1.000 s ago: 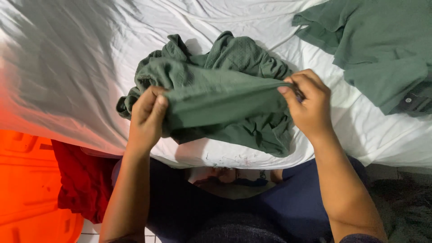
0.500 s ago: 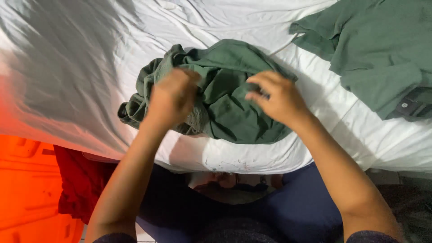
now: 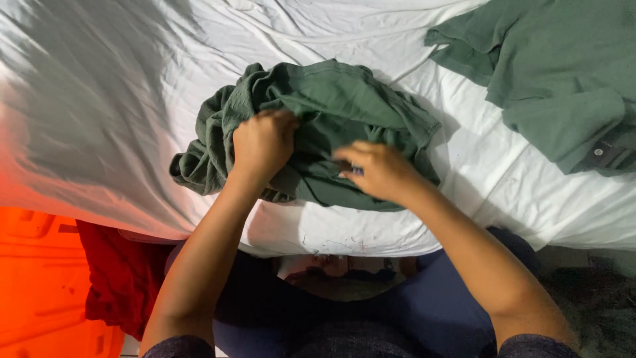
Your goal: Trimming loose threads from green shirts using thread snips in a garment factory setting.
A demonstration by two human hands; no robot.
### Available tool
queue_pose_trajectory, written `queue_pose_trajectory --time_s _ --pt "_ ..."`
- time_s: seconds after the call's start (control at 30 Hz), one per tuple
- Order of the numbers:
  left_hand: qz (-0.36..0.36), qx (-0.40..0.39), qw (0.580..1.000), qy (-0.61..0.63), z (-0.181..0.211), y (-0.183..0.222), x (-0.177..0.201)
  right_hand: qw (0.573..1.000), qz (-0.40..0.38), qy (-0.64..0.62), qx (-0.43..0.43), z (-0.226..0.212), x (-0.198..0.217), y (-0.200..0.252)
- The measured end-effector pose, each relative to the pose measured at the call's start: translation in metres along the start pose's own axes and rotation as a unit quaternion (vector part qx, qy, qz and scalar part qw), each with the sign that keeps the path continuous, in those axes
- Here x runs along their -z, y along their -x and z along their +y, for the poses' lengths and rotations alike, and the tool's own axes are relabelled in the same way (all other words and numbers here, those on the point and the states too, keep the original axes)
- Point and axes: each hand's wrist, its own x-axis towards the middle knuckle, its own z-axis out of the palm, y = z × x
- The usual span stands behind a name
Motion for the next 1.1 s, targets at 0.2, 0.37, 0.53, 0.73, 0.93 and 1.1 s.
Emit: queue_pose_trajectory --time_s 0.2,0.37,0.53,0.73,0.93,1.1 --pt "0.095 0.095 0.804 0.579 -0.007 -0.025 0.067 0.93 -0.343 -0.042 -0.125 -0.047 0.051 0.008" --pt "0.101 0.051 0.612 0.783 0.0 -0.009 0.102 0.975 -0.049 -0.219 0.006 -0.021 0.054 0.007" --pt "0.095 0.054 0.632 0.767 0.028 0.006 0.104 0.997 0.027 0.043 -0.061 -0.007 0.009 -0.039" --pt "0.205 0.003 0.9 0.385 0.007 0.015 0.072 0.976 0.189 -0.02 -0.109 0.049 -0.019 -0.044" --pt "0.057 0.05 0.961 0.267 0.007 0.016 0.059 0.843 0.394 -0.323 -0.173 0.014 0.046 -0.048" --pt "0.073 -0.081 0.94 0.322 -0.018 0.014 0.044 0.837 0.43 -0.198 -0.275 0.042 0.06 -0.055"
